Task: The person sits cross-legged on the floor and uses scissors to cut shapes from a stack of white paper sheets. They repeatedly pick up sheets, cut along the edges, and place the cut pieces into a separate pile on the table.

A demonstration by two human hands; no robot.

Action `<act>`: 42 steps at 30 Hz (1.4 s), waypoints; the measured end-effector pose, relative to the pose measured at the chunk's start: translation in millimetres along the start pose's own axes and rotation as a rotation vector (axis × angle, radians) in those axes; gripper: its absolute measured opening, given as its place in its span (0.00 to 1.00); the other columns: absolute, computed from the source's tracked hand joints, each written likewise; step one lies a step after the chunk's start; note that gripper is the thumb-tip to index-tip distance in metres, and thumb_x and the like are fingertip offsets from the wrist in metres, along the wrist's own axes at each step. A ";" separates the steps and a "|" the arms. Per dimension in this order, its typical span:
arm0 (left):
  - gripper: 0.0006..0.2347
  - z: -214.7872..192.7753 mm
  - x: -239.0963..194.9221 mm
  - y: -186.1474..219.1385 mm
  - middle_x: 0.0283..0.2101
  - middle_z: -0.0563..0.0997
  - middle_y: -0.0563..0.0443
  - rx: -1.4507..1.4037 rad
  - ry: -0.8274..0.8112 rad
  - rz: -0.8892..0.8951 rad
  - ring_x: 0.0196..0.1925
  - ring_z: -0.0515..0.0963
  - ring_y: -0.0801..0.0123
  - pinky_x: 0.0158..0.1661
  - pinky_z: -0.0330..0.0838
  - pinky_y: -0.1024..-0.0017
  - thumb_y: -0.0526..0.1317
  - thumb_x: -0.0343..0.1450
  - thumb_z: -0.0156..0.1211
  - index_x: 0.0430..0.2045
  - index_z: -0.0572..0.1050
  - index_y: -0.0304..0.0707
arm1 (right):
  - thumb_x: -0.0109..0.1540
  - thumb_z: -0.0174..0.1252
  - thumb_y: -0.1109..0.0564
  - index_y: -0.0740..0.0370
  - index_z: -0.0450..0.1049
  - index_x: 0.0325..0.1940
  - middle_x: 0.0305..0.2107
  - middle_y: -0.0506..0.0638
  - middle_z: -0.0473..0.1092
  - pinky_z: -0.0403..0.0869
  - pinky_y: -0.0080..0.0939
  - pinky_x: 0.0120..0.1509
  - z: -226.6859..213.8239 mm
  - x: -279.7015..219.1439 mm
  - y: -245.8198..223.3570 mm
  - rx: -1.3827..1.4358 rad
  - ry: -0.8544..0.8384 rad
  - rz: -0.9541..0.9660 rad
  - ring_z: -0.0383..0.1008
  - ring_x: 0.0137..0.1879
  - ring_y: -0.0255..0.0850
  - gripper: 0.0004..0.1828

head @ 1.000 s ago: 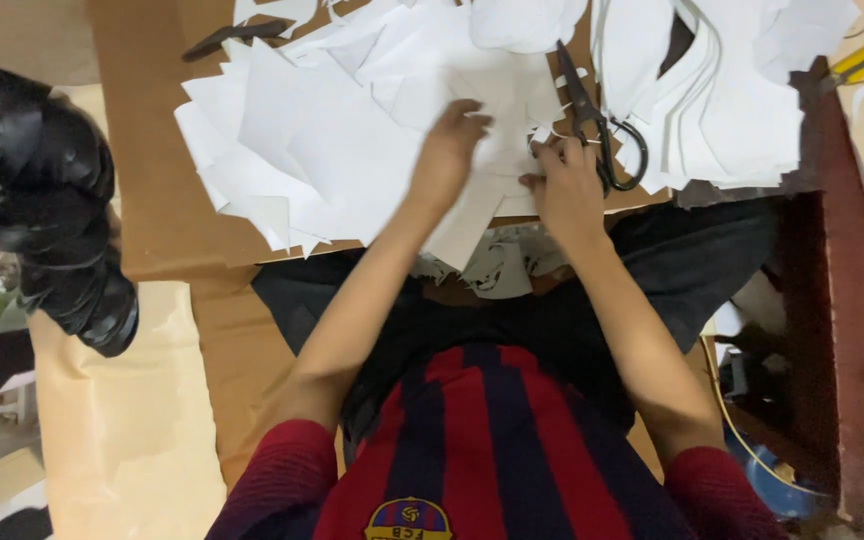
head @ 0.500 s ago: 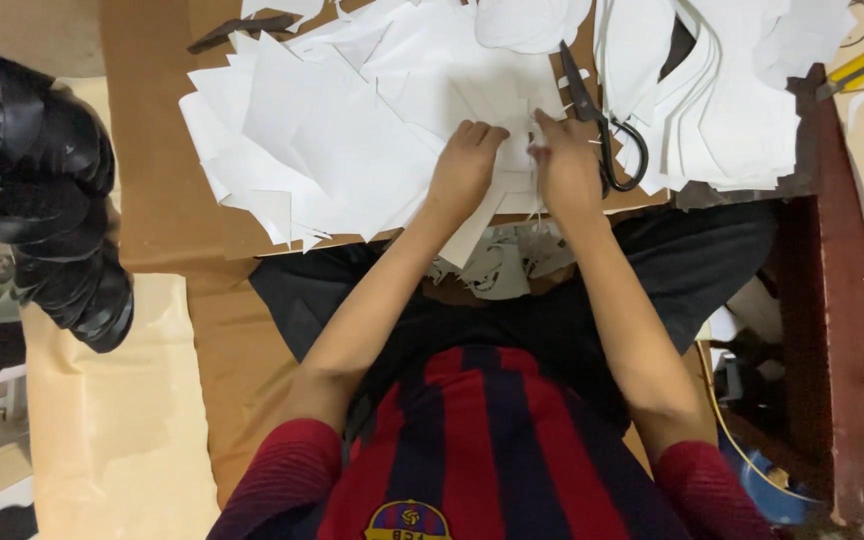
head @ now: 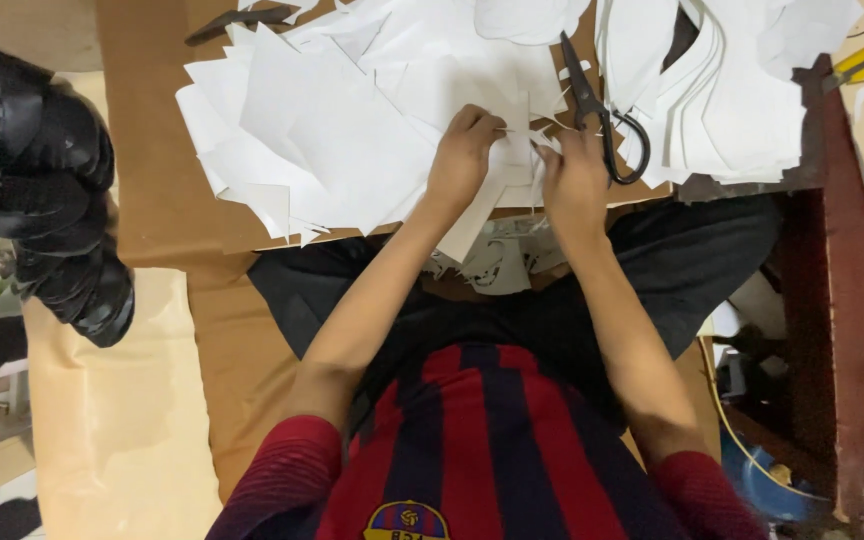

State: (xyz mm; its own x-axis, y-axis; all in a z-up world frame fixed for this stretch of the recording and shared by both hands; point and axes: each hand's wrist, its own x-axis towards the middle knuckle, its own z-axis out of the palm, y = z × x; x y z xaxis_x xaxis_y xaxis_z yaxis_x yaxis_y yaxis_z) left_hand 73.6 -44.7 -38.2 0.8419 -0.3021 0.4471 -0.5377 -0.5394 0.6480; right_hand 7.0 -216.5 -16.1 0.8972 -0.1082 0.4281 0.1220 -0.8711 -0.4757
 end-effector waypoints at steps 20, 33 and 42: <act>0.27 -56.3 -55.6 13.5 0.52 0.71 0.39 0.255 -0.180 -0.012 0.50 0.70 0.47 0.44 0.72 0.55 0.38 0.64 0.79 0.56 0.73 0.30 | 0.64 0.64 0.65 0.63 0.76 0.64 0.56 0.60 0.66 0.70 0.54 0.54 -23.1 -6.0 5.3 -0.229 -0.265 -0.281 0.63 0.51 0.59 0.23; 0.08 -64.2 -59.2 35.4 0.38 0.70 0.44 0.127 -0.021 0.125 0.38 0.67 0.54 0.36 0.62 0.60 0.40 0.74 0.64 0.32 0.76 0.32 | 0.71 0.61 0.65 0.65 0.73 0.60 0.38 0.55 0.71 0.68 0.50 0.51 -54.1 -4.3 -27.7 0.168 -0.177 -0.121 0.70 0.46 0.53 0.14; 0.15 -55.2 -30.2 46.0 0.27 0.73 0.48 -0.044 -0.175 0.076 0.33 0.71 0.61 0.40 0.72 0.64 0.40 0.78 0.53 0.19 0.67 0.34 | 0.71 0.54 0.63 0.68 0.79 0.43 0.39 0.61 0.73 0.69 0.54 0.47 -50.0 7.8 -33.0 0.239 -0.567 -0.039 0.73 0.45 0.57 0.09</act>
State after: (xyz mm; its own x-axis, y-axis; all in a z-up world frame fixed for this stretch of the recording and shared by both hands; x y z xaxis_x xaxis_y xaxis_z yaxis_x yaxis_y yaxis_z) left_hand 21.0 -17.0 12.1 0.7918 -0.4744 0.3846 -0.5983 -0.4764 0.6442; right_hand -11.3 -212.5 41.3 0.9683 0.2498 0.0046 0.1917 -0.7311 -0.6548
